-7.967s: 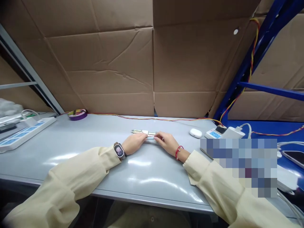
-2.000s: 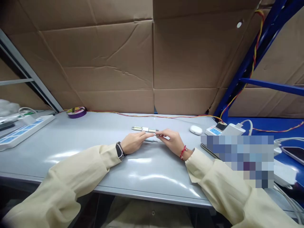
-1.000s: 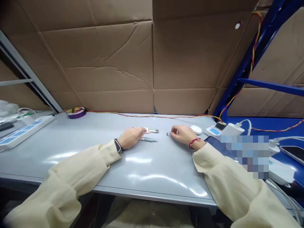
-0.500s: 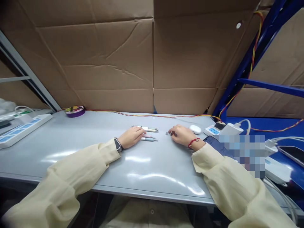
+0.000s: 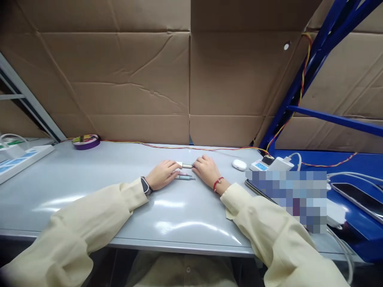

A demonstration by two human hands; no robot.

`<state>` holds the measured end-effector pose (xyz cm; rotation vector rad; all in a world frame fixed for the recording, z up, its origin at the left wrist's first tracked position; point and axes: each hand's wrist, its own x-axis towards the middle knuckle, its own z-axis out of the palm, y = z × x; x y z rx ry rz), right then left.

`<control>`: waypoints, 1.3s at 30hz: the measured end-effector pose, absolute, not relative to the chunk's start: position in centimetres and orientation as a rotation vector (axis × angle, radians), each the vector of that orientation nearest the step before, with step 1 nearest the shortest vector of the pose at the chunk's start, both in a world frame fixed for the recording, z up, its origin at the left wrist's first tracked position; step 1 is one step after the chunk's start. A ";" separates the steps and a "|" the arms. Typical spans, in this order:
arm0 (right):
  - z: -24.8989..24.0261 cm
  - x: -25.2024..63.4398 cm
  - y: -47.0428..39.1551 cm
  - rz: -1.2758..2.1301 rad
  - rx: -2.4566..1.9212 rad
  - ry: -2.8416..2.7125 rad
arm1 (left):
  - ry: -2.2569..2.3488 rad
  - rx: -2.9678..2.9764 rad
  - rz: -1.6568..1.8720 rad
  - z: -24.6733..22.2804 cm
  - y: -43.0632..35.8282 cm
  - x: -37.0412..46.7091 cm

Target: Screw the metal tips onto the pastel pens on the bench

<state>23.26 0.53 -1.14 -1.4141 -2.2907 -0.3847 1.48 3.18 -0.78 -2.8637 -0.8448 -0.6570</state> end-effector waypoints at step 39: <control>-1.4 22.4 -2.3 0.079 -1.183 -2.105 | -0.931 -2.762 -0.516 -0.6 2.0 1.9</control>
